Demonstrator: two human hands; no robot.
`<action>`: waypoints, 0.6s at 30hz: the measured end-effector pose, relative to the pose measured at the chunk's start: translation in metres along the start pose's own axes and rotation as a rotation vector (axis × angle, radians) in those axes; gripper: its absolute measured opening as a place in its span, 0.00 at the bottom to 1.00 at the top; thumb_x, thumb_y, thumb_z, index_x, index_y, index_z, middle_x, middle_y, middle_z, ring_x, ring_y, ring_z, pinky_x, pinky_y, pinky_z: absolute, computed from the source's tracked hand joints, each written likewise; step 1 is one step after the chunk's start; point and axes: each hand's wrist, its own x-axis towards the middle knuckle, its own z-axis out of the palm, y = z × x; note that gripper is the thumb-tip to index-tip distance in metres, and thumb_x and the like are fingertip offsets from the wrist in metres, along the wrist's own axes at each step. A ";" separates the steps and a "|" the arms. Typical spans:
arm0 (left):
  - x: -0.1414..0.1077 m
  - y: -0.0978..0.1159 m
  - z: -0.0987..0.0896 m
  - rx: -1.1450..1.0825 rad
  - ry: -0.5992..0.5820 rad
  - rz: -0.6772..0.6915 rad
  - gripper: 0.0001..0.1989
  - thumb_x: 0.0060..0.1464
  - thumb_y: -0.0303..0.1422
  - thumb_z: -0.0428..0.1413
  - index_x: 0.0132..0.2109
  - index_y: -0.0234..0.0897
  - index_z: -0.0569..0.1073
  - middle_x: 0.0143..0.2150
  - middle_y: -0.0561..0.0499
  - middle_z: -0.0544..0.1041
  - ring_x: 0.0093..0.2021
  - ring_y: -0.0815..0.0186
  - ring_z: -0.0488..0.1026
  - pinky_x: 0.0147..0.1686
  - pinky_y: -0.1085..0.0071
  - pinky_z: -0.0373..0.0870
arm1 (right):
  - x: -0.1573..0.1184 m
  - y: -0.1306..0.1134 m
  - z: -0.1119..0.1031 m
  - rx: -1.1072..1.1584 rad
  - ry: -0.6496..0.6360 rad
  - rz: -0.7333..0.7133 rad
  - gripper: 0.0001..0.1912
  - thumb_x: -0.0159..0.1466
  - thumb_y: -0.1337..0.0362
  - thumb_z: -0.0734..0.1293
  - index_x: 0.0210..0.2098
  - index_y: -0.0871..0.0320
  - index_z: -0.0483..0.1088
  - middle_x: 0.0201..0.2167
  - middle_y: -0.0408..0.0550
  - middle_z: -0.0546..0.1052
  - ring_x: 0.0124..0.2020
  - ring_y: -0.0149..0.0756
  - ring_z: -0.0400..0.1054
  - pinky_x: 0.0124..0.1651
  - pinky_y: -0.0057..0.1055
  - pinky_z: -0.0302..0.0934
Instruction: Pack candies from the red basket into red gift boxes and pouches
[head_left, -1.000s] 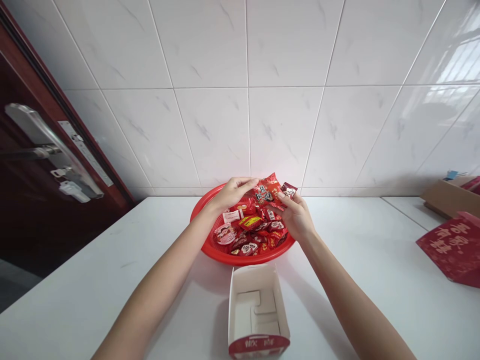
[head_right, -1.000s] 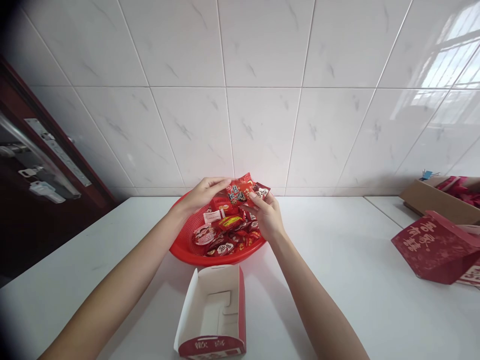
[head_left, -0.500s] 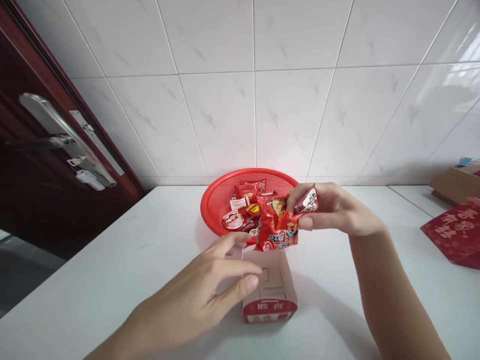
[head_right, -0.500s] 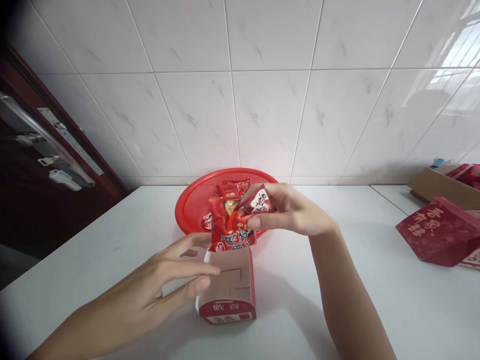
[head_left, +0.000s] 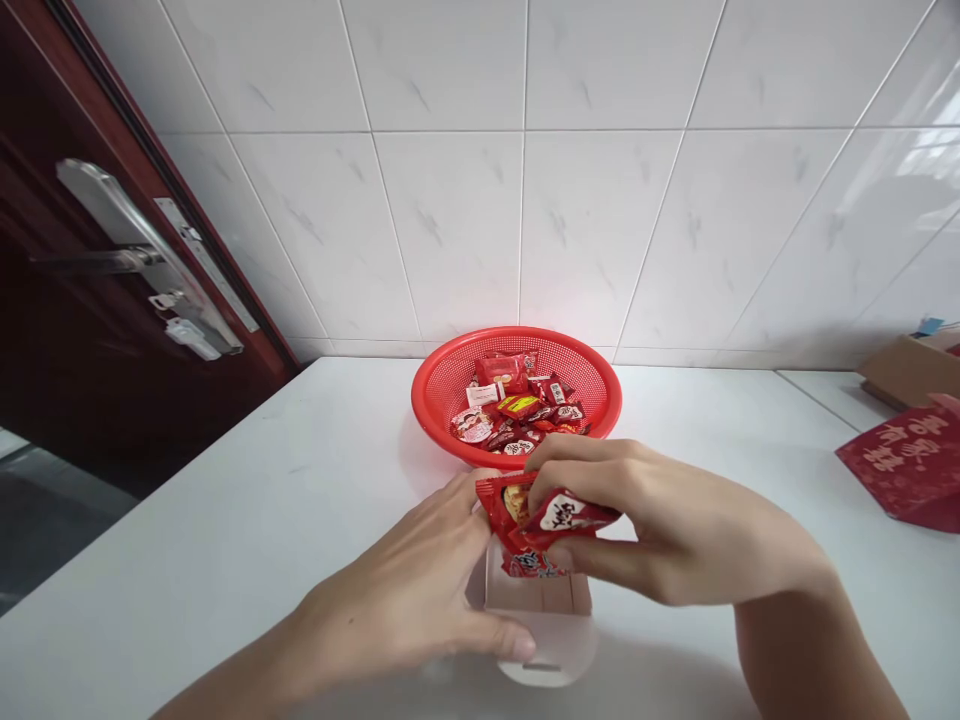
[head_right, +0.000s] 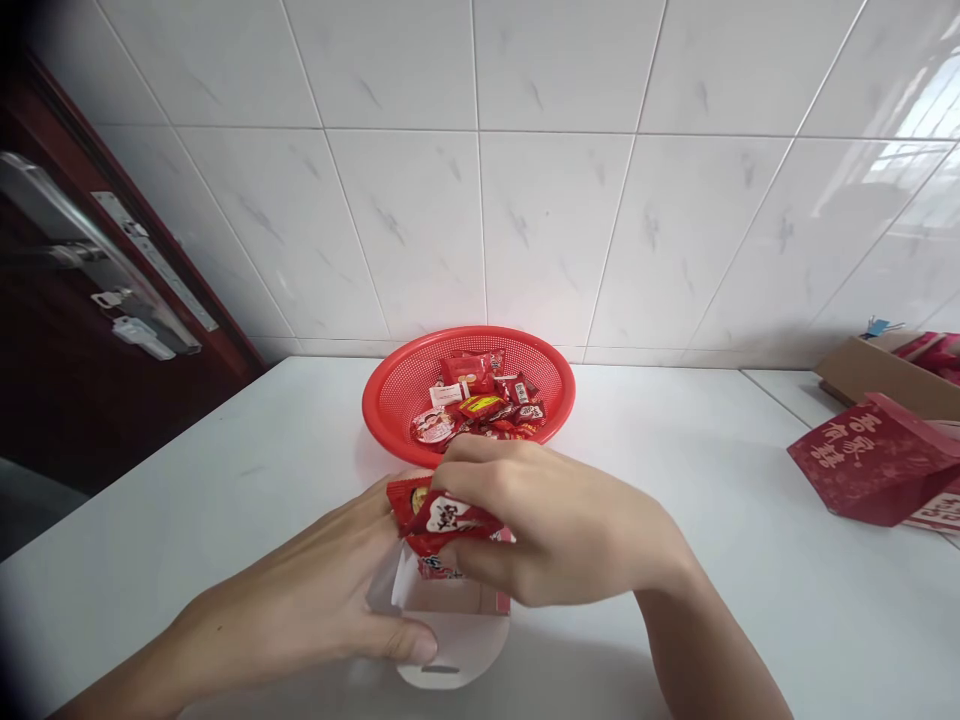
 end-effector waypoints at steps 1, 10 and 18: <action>0.000 -0.001 0.001 -0.013 -0.006 -0.009 0.45 0.41 0.48 0.72 0.67 0.60 0.67 0.62 0.51 0.74 0.57 0.47 0.72 0.52 0.59 0.73 | 0.000 -0.002 0.002 -0.011 -0.008 0.004 0.04 0.67 0.68 0.68 0.41 0.57 0.74 0.39 0.50 0.75 0.35 0.36 0.70 0.36 0.31 0.65; -0.004 0.013 0.002 0.077 -0.061 -0.119 0.38 0.46 0.47 0.68 0.63 0.44 0.68 0.59 0.45 0.70 0.59 0.46 0.68 0.54 0.57 0.71 | -0.013 -0.012 0.006 -0.214 0.097 0.177 0.03 0.70 0.68 0.65 0.38 0.57 0.71 0.37 0.49 0.73 0.32 0.34 0.68 0.34 0.29 0.62; 0.005 0.015 0.000 -0.018 -0.084 -0.126 0.38 0.39 0.42 0.72 0.59 0.49 0.72 0.54 0.50 0.73 0.55 0.49 0.72 0.50 0.60 0.74 | 0.002 0.002 0.002 0.048 -0.184 -0.030 0.09 0.64 0.75 0.68 0.42 0.59 0.73 0.46 0.52 0.76 0.44 0.37 0.72 0.42 0.30 0.66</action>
